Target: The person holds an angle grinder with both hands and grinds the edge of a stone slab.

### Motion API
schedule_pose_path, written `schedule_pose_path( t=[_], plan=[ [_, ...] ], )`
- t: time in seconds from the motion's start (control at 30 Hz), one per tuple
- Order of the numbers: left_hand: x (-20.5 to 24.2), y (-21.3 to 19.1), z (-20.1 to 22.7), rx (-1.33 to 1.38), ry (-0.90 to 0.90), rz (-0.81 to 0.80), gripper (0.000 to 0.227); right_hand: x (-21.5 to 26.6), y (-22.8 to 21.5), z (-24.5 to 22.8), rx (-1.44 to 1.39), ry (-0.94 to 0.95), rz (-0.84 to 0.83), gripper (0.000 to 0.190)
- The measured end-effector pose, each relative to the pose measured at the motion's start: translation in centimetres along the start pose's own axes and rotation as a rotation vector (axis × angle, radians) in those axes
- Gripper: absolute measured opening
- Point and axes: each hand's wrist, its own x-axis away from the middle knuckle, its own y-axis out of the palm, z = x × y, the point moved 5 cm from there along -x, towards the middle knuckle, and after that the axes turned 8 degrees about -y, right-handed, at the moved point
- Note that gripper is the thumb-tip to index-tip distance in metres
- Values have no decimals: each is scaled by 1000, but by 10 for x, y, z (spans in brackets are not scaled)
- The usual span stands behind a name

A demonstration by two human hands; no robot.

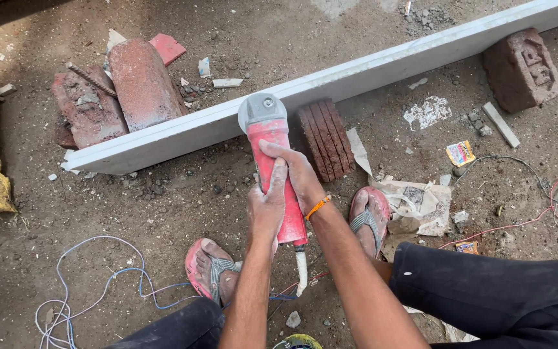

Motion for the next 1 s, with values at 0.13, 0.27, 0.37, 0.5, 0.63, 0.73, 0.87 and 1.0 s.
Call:
schedule_pose_path(
  t=[0.13,0.27,0.37,0.5,0.63,0.73,0.87,1.0],
  plan=[
    [-5,13,3,-67,-9,-1,67,2,-7,-15,2,14,58,27],
    [-6,34,16,-313,-44,-44,73,0,-30,-29,-47,-26,144,28],
    [-5,32,17,-334,-22,-43,77,-4,-32,-25,-74,-79,125,26],
    [-6,10,11,-239,39,-43,75,-3,-11,-9,-55,-47,100,27],
    [-8,-32,-11,-33,-42,-9,73,-3,29,22,1,33,-1,27],
    [-9,-62,-23,107,-35,36,70,-3,57,44,81,36,-67,26],
    [-1,-87,-21,135,-58,158,68,0,75,54,137,40,-138,27],
    [-1,-68,-21,69,-89,167,68,1,57,46,75,68,-126,28]
  ],
)
